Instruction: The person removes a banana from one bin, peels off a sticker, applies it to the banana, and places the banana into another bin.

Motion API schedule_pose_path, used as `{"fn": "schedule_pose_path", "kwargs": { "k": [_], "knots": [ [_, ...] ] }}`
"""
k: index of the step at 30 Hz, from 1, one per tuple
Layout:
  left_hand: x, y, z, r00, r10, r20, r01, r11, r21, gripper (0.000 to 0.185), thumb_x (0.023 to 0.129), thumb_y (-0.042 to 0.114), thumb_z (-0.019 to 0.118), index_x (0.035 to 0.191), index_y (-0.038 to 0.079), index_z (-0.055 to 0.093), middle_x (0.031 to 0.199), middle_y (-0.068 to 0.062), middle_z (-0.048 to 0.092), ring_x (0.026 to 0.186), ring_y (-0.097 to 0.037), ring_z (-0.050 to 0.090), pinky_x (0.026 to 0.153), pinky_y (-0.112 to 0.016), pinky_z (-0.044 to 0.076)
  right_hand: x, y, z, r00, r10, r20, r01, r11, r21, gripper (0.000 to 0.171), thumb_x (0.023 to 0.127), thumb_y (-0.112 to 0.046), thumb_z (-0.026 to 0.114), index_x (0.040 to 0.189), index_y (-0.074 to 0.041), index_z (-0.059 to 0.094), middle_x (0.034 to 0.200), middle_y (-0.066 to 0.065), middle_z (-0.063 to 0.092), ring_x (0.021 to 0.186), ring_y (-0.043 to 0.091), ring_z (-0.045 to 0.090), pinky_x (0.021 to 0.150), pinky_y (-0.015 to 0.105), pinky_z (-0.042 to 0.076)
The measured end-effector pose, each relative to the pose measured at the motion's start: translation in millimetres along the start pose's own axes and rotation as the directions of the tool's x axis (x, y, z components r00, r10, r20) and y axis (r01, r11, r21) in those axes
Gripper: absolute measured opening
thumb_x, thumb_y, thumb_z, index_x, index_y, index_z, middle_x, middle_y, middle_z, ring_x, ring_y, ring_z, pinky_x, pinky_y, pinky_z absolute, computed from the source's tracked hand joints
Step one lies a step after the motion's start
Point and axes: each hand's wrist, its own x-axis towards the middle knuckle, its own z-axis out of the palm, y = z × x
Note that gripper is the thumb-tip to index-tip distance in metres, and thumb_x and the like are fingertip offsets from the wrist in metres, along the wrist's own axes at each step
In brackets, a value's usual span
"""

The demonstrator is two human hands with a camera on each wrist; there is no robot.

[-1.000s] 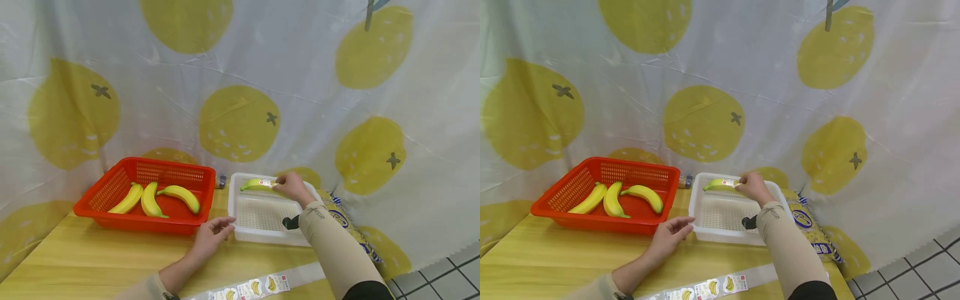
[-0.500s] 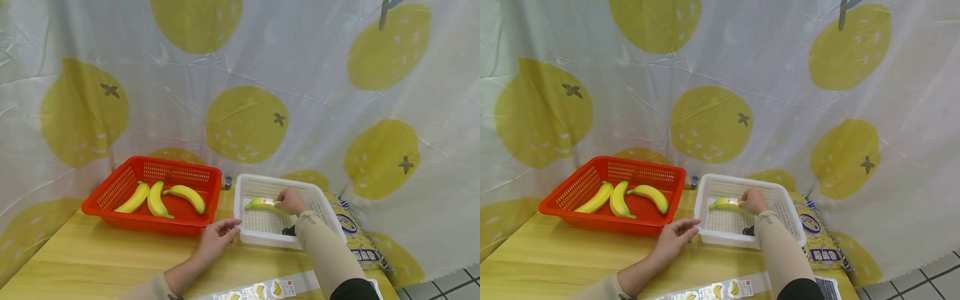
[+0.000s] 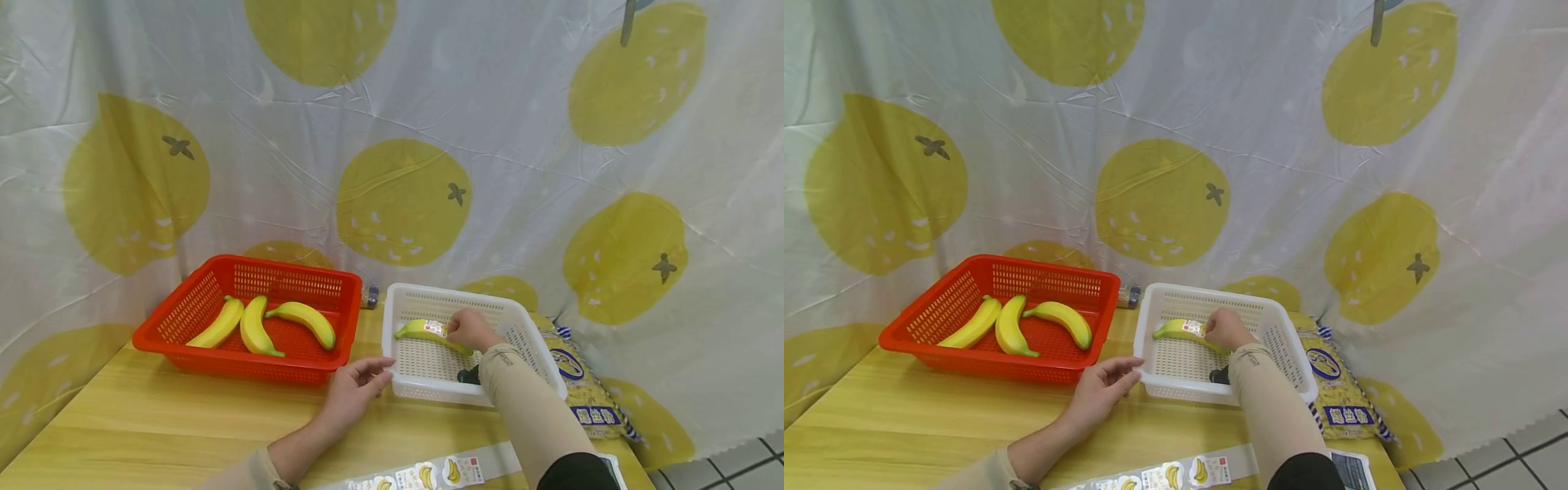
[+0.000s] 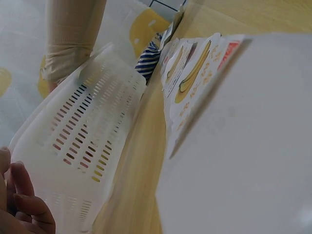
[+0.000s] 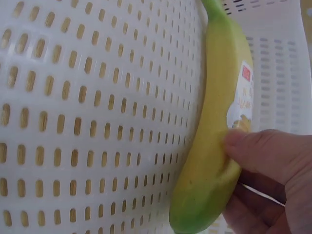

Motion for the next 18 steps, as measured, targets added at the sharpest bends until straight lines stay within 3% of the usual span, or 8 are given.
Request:
{"fn": "schedule_pose_path", "kwargs": {
  "k": [9, 18],
  "knots": [
    [-0.3, 1.8, -0.8, 1.0, -0.007, 0.007, 0.007, 1.0, 0.006, 0.033, 0.092, 0.02, 0.079, 0.121, 0.006, 0.074, 0.095, -0.008, 0.068, 0.073, -0.013, 0.061, 0.064, -0.023, 0.054, 4.3, -1.2, 0.9, 0.999, -0.028, -0.022, 0.028, 1.0, -0.004, 0.009, 0.088, -0.004, 0.073, 0.08, -0.007, 0.074, 0.08, 0.003, 0.065, 0.068, 0.017, 0.056, 0.061, 0.029, 0.044],
    [-0.4, -0.6, -0.2, 1.0, 0.002, 0.003, -0.002, 1.0, 0.005, 0.03, 0.093, 0.021, 0.078, 0.121, 0.009, 0.074, 0.089, -0.008, 0.067, 0.069, -0.013, 0.06, 0.06, -0.023, 0.052, 6.3, -2.1, -1.6, 1.0, 0.0, 0.012, 0.0, 1.0, 0.031, 0.009, 0.091, -0.013, 0.075, 0.089, -0.005, 0.079, 0.083, 0.005, 0.07, 0.065, 0.014, 0.054, 0.058, 0.027, 0.045]
  ]
}}
